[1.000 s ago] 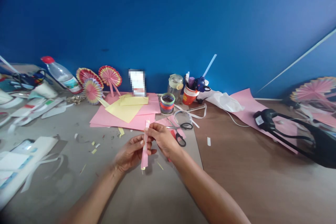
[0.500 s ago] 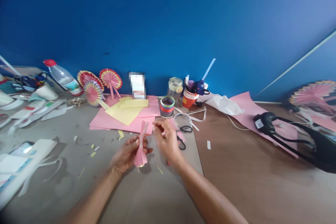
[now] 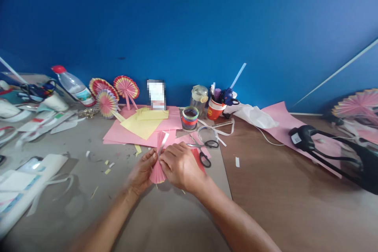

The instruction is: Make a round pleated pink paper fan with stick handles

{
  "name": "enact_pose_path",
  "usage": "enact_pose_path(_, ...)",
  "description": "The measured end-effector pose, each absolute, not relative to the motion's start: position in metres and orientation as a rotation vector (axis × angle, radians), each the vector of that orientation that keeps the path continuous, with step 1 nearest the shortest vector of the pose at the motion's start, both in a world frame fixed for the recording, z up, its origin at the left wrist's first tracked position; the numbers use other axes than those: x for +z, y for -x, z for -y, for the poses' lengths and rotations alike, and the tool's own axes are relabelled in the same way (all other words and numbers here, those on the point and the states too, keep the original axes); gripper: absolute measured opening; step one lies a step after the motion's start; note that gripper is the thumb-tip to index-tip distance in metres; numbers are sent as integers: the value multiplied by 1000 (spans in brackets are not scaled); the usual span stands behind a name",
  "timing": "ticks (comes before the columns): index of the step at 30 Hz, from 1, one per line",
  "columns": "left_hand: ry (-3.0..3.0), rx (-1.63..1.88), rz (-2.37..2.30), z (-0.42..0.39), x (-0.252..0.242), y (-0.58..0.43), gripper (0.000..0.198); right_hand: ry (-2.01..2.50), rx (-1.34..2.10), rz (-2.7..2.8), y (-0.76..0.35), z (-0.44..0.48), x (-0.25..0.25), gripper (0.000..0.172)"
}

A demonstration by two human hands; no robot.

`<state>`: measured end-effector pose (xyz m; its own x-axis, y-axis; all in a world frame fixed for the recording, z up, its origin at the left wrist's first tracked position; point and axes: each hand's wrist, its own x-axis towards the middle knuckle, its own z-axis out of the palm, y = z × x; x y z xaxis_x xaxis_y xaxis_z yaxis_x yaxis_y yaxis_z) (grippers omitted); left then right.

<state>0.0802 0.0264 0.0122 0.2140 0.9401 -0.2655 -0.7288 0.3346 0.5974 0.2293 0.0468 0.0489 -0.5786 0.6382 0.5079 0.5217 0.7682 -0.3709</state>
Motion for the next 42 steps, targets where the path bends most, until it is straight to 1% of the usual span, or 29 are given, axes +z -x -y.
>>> enact_pose_path(6, -372, 1229, -685, -26, 17, -84, 23, 867, 162, 2400, -230, -45, 47, 20)
enact_pose_path(13, -399, 1248, -693, -25, 18, -88, 19, 908, 35, 2384, -225, -45, 46, 20)
enact_pose_path(17, -395, 1241, -703, -24, 18, -89, 19, 917, 36, 2357, -223, -44, 45, 21)
enact_pose_path(23, -367, 1224, -747, -25, 17, -89, 22, 905, 144, 2312, -222, -44, 41, 18)
enact_pose_path(26, -382, 1220, -750, -25, 18, -89, 23, 920, 261, 2285, -222, -45, 40, 15)
enact_pose_path(30, -421, 1194, -739, -26, 19, -89, 23, 950, 394, 2253, -221, -45, 41, 16)
enact_pose_path(42, -419, 1161, -735, -26, 15, -85, 23, 1006, 553, 2168, -223, -46, 44, 14)
